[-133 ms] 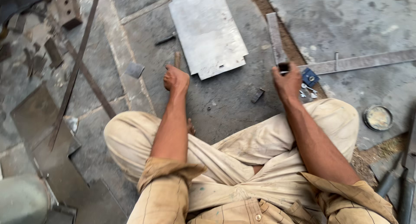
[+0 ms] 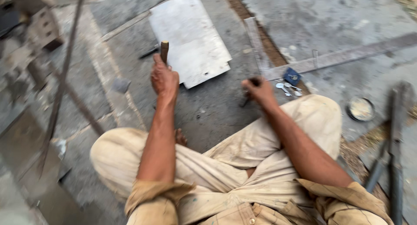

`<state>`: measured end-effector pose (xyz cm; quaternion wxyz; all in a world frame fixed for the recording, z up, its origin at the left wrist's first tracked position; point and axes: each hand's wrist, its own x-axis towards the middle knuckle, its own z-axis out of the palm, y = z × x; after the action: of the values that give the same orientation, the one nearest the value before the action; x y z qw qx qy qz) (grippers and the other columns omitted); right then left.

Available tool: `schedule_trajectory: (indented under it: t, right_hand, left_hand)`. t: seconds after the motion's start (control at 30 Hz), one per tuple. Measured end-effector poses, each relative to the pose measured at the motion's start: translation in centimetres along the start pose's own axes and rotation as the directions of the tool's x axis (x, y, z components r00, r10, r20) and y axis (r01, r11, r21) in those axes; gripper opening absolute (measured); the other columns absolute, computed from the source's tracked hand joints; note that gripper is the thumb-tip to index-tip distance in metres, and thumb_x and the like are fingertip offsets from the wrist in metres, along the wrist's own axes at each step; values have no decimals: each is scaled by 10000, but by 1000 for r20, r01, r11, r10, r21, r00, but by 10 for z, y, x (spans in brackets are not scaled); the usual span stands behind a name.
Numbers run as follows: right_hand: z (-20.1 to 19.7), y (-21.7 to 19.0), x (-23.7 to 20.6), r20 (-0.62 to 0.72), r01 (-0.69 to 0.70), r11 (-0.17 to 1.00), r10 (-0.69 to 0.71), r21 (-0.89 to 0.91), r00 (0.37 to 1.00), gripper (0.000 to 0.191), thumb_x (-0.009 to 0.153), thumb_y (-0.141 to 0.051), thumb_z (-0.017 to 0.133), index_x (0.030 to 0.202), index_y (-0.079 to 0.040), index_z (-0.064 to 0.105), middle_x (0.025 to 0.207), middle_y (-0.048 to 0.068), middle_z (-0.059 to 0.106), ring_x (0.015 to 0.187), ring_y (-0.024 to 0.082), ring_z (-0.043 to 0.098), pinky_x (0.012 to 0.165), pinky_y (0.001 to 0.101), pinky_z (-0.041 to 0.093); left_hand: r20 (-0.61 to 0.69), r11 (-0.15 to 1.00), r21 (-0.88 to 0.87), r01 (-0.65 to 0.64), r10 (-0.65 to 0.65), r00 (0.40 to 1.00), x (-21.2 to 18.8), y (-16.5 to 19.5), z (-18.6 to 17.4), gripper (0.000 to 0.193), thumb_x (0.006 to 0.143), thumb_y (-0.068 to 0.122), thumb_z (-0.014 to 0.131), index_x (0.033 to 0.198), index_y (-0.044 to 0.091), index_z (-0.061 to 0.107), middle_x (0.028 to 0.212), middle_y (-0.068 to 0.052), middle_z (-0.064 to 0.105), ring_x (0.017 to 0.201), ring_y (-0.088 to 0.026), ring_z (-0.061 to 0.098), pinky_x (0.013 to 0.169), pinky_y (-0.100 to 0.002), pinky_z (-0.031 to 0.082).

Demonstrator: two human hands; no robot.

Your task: The person sits on the floor and uses a hammer and a punch to create holes in a rectangular metal sheet. They repeatedly position the punch on the sheet and strike it with the hammer to drive it through the metal.

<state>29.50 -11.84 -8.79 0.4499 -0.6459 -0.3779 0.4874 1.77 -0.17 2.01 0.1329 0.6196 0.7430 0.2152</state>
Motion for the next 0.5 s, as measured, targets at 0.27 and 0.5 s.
schedule_trajectory:
  t: [0.27,0.5]
  right_hand:
    - [21,-35,-39,680,-464,667,-87,583,728,947,767,-816,453,1258,-21,604,1039,124,749,929,245,737,818,394,601]
    - [-10,-19,-31,301,-281,379,6,882,954,206,1025,-246,700,1108,-109,571,908,52,651,847,210,676,846,422,588]
  left_hand:
    - [-80,321,-173,-931,938,339,-88,74,8,118,949,28,739,1038,61,670,1106,-129,683,1071,-272,683,934,-411,633]
    - [80,223,-74,-972,973,217,-130,69,-32,467,792,87,763,1249,95,665,1309,-145,643,1183,-340,613,1010,-504,480]
